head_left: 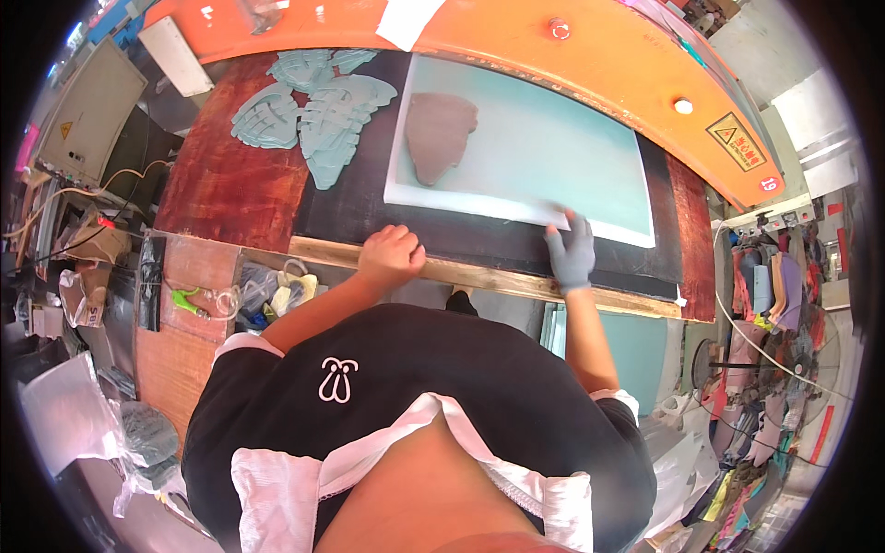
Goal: The person repeatedly rubs a light blue vinyl sheet with a cloth, then peels away cut-out character shapes from the sheet. The removed pieces are placed aside on the workbench. The person continues this cycle of rubbing and peeling across the sheet.
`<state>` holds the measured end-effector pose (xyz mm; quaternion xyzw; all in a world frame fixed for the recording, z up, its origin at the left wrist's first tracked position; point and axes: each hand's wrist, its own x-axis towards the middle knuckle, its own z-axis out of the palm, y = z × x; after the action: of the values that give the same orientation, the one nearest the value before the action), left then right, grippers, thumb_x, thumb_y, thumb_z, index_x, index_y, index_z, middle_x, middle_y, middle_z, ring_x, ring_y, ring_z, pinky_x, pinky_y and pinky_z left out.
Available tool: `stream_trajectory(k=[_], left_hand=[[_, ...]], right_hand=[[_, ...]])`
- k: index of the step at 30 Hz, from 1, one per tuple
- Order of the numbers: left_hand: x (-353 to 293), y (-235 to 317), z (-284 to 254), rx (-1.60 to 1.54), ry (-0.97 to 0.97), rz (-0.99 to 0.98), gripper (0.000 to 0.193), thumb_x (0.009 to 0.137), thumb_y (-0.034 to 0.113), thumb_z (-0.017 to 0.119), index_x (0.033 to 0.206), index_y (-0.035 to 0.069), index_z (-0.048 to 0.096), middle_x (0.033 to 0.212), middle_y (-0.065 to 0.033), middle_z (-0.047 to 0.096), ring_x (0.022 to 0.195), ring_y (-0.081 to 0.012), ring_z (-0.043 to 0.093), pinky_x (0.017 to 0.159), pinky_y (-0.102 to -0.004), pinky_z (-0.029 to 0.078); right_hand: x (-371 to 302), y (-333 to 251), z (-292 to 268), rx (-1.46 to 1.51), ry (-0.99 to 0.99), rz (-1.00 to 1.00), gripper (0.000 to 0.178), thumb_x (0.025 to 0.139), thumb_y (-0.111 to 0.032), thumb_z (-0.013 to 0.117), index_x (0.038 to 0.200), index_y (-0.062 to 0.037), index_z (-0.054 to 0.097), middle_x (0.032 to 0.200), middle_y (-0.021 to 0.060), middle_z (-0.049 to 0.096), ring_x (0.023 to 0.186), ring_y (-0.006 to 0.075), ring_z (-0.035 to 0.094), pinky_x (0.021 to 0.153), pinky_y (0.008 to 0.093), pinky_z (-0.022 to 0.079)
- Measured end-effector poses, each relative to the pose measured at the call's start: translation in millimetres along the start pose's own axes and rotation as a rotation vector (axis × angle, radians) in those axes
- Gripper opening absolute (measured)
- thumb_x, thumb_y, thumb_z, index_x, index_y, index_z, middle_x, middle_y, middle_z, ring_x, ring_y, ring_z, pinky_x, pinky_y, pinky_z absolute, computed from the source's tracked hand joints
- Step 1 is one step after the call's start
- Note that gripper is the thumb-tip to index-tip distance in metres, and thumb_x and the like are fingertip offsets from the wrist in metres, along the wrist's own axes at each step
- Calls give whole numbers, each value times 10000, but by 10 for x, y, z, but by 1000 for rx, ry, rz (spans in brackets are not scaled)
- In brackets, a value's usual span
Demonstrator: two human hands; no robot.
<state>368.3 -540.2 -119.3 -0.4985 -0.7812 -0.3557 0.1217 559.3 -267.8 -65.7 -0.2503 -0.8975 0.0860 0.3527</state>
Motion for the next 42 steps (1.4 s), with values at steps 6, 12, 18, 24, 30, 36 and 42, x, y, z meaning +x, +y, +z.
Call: stream_trajectory(k=[6, 12, 18, 24, 30, 36, 42], left_hand=[[-364, 184, -72, -81, -59, 3, 160, 729, 194, 641, 657, 91, 541, 742, -54, 536, 737, -259, 557, 607, -390, 459], [-20, 7, -193, -134, 289, 38, 239, 721, 165, 651, 926, 69, 572, 1045, -89, 546, 989, -298, 524, 827, -420, 412], [-23, -198, -216, -68, 143, 55, 281, 750, 162, 643, 1005, 55, 590, 1196, -113, 524, 1167, -294, 458, 945, -420, 360], [-124, -135, -248, -77, 185, 50, 267, 754, 193, 641, 976, 49, 606, 1163, -106, 543, 1153, -294, 471, 922, -424, 375], [-165, -37, -365, -101, 216, 41, 262, 730, 174, 651, 957, 51, 603, 1124, -107, 560, 1123, -317, 486, 907, -435, 391], [-296, 1, -418, -91, 189, 32, 264, 715, 153, 659, 948, 46, 596, 1118, -114, 556, 1108, -328, 487, 908, -434, 399], [-315, 30, -439, -123, 199, 42, 269, 705, 132, 664, 947, 38, 593, 1113, -121, 554, 1096, -349, 487, 905, -436, 412]], right_hand=[[953, -1472, 730, 123, -398, -2, 729, 730, -519, 664, 1239, -41, 455, 1251, 226, 460, 1145, 351, 465, 960, 420, 386], [871, -2182, 897, -273, -563, 182, 901, 669, -564, 674, 1369, -96, 352, 1475, 215, 200, 1233, 443, 359, 978, 429, 393], [716, -2166, 836, -153, -440, 157, 843, 668, -461, 686, 1352, -70, 386, 1401, 216, 314, 1136, 384, 487, 929, 397, 439], [758, -1602, 387, 1113, -320, 424, 700, 737, -183, 679, 1329, 24, 366, 1199, 160, 503, 1044, 216, 523, 881, 332, 454], [636, -1244, 158, 288, -121, 208, 694, 668, -329, 706, 1241, -7, 484, 1209, 180, 498, 970, 270, 568, 825, 339, 482], [407, -1344, 144, -184, -325, 170, 790, 586, -466, 712, 1225, -49, 508, 1361, 198, 376, 1055, 407, 478, 886, 426, 447], [394, -1349, 118, -181, -329, 164, 734, 597, -479, 715, 1188, -76, 549, 1344, 181, 406, 1064, 397, 468, 888, 421, 440]])
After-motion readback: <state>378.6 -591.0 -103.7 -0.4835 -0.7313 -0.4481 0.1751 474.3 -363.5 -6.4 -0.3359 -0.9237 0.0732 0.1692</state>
